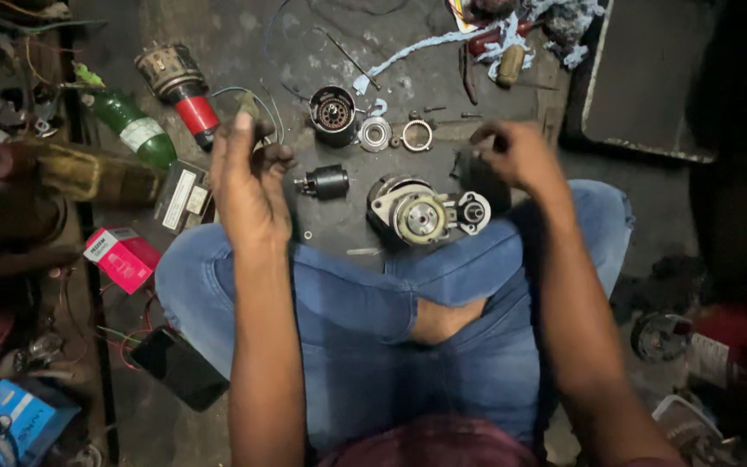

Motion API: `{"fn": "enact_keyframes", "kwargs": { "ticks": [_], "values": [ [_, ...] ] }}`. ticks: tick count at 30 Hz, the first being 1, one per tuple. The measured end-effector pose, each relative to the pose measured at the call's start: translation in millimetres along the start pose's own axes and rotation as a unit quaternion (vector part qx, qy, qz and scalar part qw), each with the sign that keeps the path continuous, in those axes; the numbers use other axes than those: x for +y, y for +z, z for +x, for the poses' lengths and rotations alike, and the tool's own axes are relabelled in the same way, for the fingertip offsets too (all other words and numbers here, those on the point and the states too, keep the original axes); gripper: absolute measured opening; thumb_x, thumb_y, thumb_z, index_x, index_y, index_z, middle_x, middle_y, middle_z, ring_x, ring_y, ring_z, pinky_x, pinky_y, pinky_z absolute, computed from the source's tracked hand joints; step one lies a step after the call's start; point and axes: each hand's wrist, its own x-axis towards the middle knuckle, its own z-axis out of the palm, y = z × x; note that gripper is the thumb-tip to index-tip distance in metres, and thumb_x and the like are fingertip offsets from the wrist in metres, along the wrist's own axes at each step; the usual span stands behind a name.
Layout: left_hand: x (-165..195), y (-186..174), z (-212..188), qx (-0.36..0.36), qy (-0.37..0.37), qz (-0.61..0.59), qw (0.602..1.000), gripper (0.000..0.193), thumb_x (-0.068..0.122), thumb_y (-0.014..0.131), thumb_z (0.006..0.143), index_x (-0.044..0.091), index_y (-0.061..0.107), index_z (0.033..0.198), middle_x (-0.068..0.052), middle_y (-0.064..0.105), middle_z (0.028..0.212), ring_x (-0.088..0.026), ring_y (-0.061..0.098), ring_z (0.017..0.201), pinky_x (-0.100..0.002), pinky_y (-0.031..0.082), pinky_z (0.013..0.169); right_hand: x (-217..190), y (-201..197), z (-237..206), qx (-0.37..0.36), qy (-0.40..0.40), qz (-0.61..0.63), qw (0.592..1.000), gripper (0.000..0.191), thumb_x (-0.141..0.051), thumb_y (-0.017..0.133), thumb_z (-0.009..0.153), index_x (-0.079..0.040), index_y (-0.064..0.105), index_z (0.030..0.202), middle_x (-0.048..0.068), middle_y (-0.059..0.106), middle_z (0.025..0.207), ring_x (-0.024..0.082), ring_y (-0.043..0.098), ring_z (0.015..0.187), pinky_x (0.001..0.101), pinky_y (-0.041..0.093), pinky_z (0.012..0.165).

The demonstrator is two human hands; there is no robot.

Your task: The person sits on the floor and disassembles an electric starter motor by hand, separating the housing, gear assembly and end cap, removing internal bearings and bushings, and placing the parts on the floor. They use a screwdriver on a component and finally reach into a box of assorted parts.

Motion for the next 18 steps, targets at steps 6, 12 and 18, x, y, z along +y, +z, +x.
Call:
{"fn": "enact_keyframes", "kwargs": {
  "ticks": [6,12,18],
  "values": [
    [0,10,-1,-0.001,-0.003,0.065,0.998,0.023,0.015,0.069,0.095,0.009,0.063,0.116,-0.003,0.065,0.098,-0.016,0.064,0.082,-0.033,0.054,0.072,30,62,12,0.0,-0.025,-0.03,0.999,0.052,-0.021,0.084,0.065,-0.001,0.065,0.109,0.025,0.071,0.101,0.046,0.067,0.093,0.0529,0.054,0.079],
    [-24,26,-7,-0.127,-0.01,0.242,0.962,0.021,0.017,0.073,0.096,0.006,0.068,0.114,-0.001,0.067,0.098,-0.009,0.062,0.083,-0.026,0.051,0.074,5,54,9,0.032,-0.054,-0.049,0.997,0.048,-0.02,0.088,0.072,0.0,0.069,0.111,0.027,0.07,0.108,0.047,0.066,0.102,0.0514,0.054,0.088],
    [-64,30,6,-0.317,0.004,0.326,0.891,0.028,0.009,0.073,0.086,0.001,0.069,0.113,-0.002,0.066,0.102,-0.008,0.06,0.087,-0.026,0.051,0.075,-56,-25,-55,0.174,-0.041,0.18,0.967,0.049,-0.014,0.088,0.084,-0.001,0.067,0.127,0.009,0.073,0.11,0.019,0.067,0.099,0.0332,0.055,0.092]
  ]
}}
